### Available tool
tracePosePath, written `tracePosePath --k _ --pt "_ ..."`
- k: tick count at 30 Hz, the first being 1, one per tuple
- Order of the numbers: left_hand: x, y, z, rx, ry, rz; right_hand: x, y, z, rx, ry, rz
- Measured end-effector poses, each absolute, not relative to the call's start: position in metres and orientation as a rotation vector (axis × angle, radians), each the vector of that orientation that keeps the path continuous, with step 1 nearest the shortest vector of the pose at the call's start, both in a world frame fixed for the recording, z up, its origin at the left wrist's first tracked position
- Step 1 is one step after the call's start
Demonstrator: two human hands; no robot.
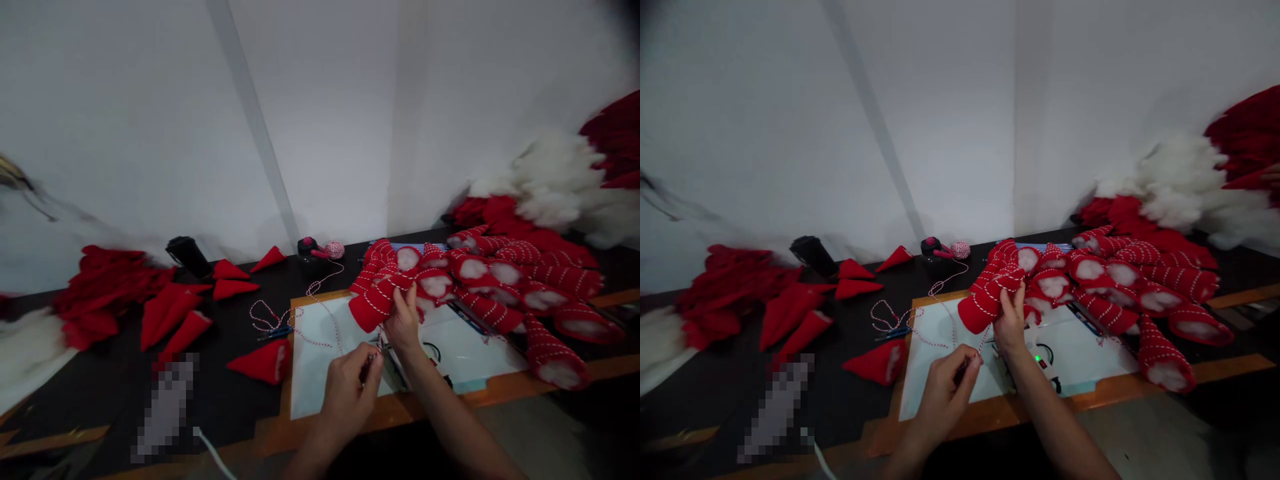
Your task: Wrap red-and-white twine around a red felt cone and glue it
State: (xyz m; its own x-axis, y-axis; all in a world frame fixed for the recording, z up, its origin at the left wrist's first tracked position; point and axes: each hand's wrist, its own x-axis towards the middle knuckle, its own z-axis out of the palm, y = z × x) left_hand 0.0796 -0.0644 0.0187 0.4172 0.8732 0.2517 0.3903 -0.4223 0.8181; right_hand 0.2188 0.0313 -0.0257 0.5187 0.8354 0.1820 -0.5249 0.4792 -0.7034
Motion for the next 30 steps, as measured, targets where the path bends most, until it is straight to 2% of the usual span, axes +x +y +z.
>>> tracePosePath --k 8,15,21,25,30 --pt "0.053 -0.033 0.051 1.887 1.052 1.084 0.233 0.02 -0.02 -0.526 -0.507 1.071" --pt "0.068 -0.016 0.033 1.734 0.987 1.096 0.238 0.011 -0.02 -0.409 -0.553 1.306" --pt "0.078 -0.02 0.007 1.615 0.9 1.199 0.226 0.015 -0.032 -0.312 -0.487 1.273" --pt "0.079 -0.029 -0.014 1.795 0.855 1.375 0.212 0.007 -0.014 -0.313 -0.496 1.317" --pt "0.078 -0.042 -0.032 2.342 0.758 1.763 0.201 0.0 0.008 -0.392 -0.549 1.24"
